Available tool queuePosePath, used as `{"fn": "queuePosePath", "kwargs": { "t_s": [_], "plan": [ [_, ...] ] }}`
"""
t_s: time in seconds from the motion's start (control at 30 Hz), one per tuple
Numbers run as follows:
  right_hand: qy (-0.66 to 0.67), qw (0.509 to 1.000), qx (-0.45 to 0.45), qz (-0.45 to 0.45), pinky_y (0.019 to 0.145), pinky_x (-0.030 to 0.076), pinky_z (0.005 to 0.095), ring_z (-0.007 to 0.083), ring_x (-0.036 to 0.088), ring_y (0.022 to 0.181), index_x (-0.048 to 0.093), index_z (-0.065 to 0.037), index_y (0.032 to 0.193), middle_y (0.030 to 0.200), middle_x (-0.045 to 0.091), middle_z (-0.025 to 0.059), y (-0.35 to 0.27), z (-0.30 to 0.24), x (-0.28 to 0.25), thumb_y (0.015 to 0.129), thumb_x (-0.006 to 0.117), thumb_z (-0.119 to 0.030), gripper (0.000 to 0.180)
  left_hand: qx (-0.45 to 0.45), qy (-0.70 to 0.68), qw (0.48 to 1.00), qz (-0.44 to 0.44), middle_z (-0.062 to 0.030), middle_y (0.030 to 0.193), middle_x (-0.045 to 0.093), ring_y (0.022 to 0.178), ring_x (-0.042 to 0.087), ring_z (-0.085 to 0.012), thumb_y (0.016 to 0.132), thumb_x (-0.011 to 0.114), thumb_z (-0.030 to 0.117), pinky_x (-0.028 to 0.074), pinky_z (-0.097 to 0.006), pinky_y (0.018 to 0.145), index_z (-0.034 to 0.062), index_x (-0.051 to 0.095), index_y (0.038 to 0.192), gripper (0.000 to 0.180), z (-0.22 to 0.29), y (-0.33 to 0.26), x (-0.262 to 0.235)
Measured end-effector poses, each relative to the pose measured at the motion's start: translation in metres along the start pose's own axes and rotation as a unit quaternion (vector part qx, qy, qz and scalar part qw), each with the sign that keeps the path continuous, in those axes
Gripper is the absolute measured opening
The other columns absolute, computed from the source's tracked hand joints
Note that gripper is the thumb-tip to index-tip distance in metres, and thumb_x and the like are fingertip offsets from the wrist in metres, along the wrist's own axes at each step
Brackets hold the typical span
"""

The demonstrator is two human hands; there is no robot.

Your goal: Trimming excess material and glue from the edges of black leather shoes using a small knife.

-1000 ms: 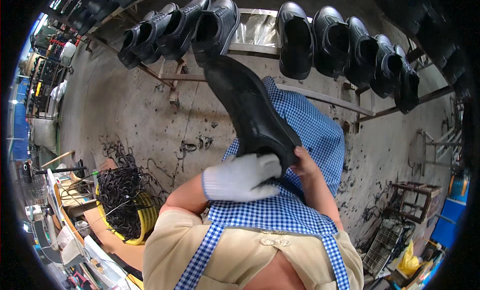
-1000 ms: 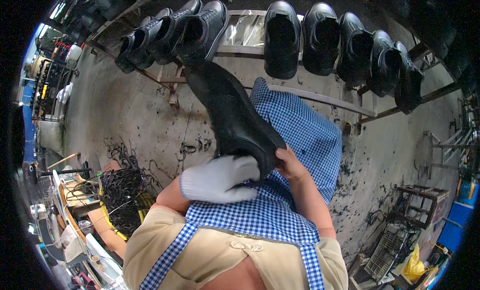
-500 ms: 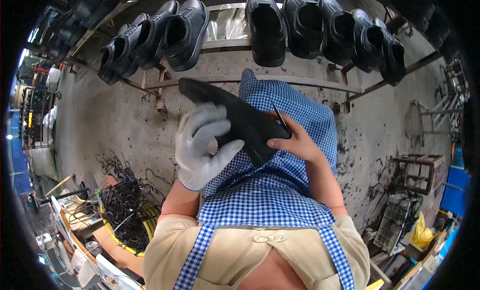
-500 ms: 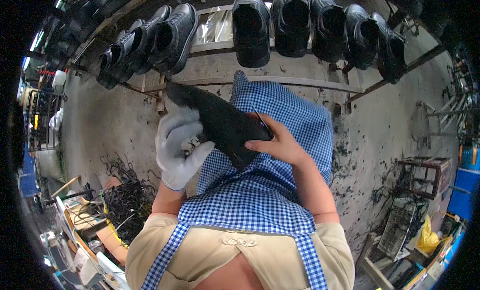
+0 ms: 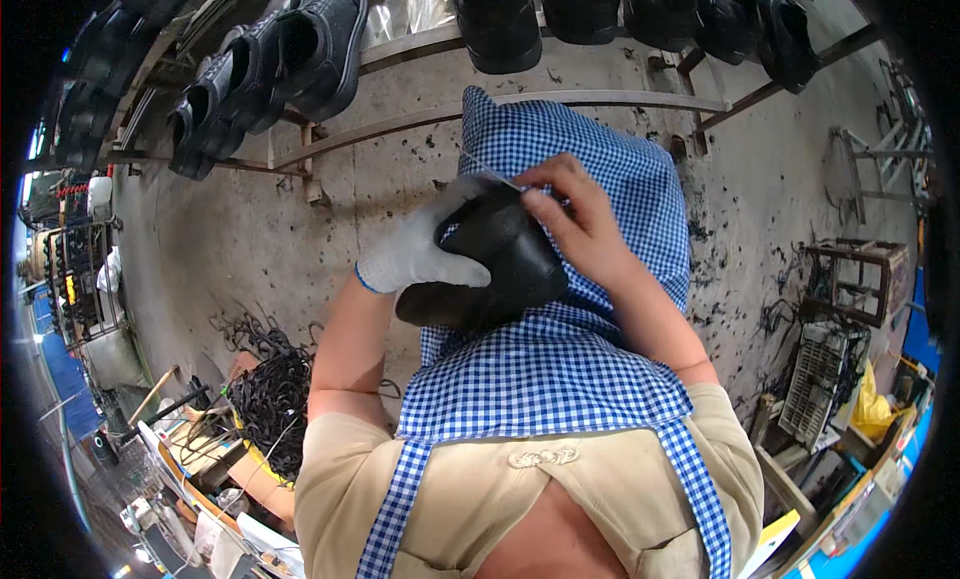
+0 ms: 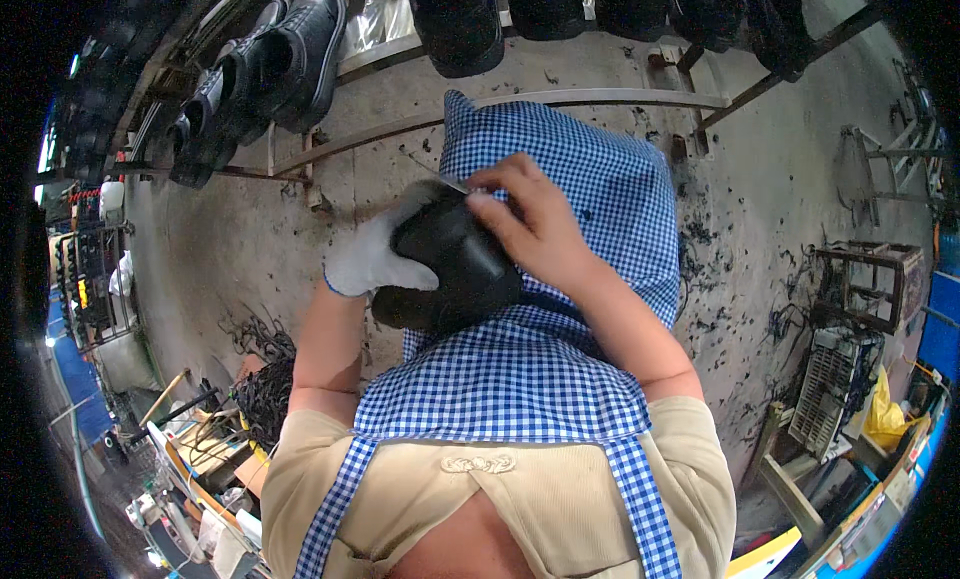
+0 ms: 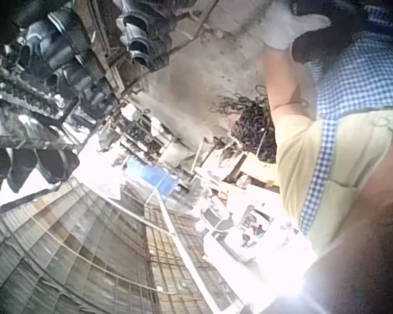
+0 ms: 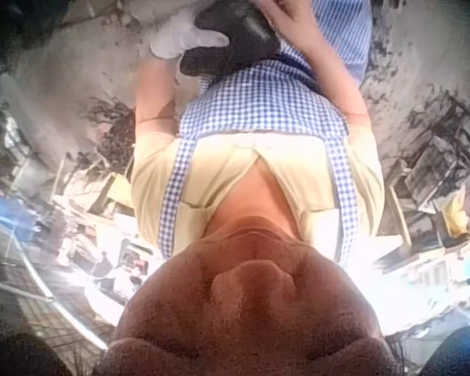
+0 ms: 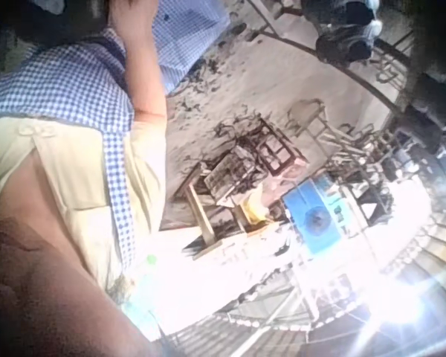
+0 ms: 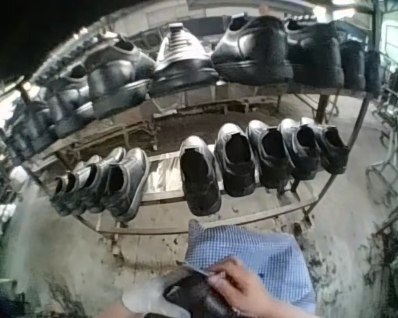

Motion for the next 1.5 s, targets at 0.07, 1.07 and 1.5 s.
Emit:
{"fn": "queuePosePath", "kwargs": {
  "t_s": [0.07, 1.07, 1.5],
  "plan": [
    [-0.084, 0.992, 0.098, -0.008, 0.063, 0.044, 0.0322, 0.0185, 0.053, 0.073, 0.065, -0.006, 0.111, 0.083, 0.054, 0.0082, -0.007, -0.004, -0.018, 0.092, 0.059, -0.017, 0.023, 0.130, -0.146, 0.978, 0.067, -0.0144, 0.136, 0.049, 0.127, 0.046, -0.0281, 0.056, 0.086, 0.029, 0.036, -0.040, 0.106, 0.0042, 0.041, 0.140, 0.099, -0.005, 0.001, -0.001],
    [-0.178, 0.979, 0.084, -0.054, 0.047, 0.039, 0.0316, 0.0189, 0.048, 0.053, 0.067, -0.017, 0.116, 0.068, 0.047, 0.0065, -0.042, -0.063, -0.044, 0.083, 0.066, -0.004, 0.035, 0.063, -0.207, 0.962, 0.165, -0.0157, 0.136, 0.048, 0.126, 0.047, -0.0305, 0.050, 0.087, 0.027, 0.039, -0.041, 0.105, 0.0046, 0.041, 0.140, 0.104, -0.008, -0.018, 0.003],
    [-0.185, 0.979, 0.065, -0.056, 0.046, 0.039, 0.0316, 0.0175, 0.049, 0.052, 0.066, -0.016, 0.117, 0.069, 0.049, 0.0059, -0.041, -0.060, -0.035, 0.084, 0.065, -0.004, 0.035, 0.114, -0.151, 0.964, 0.186, -0.0154, 0.136, 0.047, 0.127, 0.046, -0.0312, 0.049, 0.088, 0.032, 0.038, -0.043, 0.106, 0.0056, 0.041, 0.140, 0.105, -0.005, -0.014, 0.000]
  ]
}}
Point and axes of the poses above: each hand's wrist, its own y-axis towards the middle knuckle, its own x-axis out of the palm, z = x × y, the point moved 5 cm from there along y, towards the middle knuckle
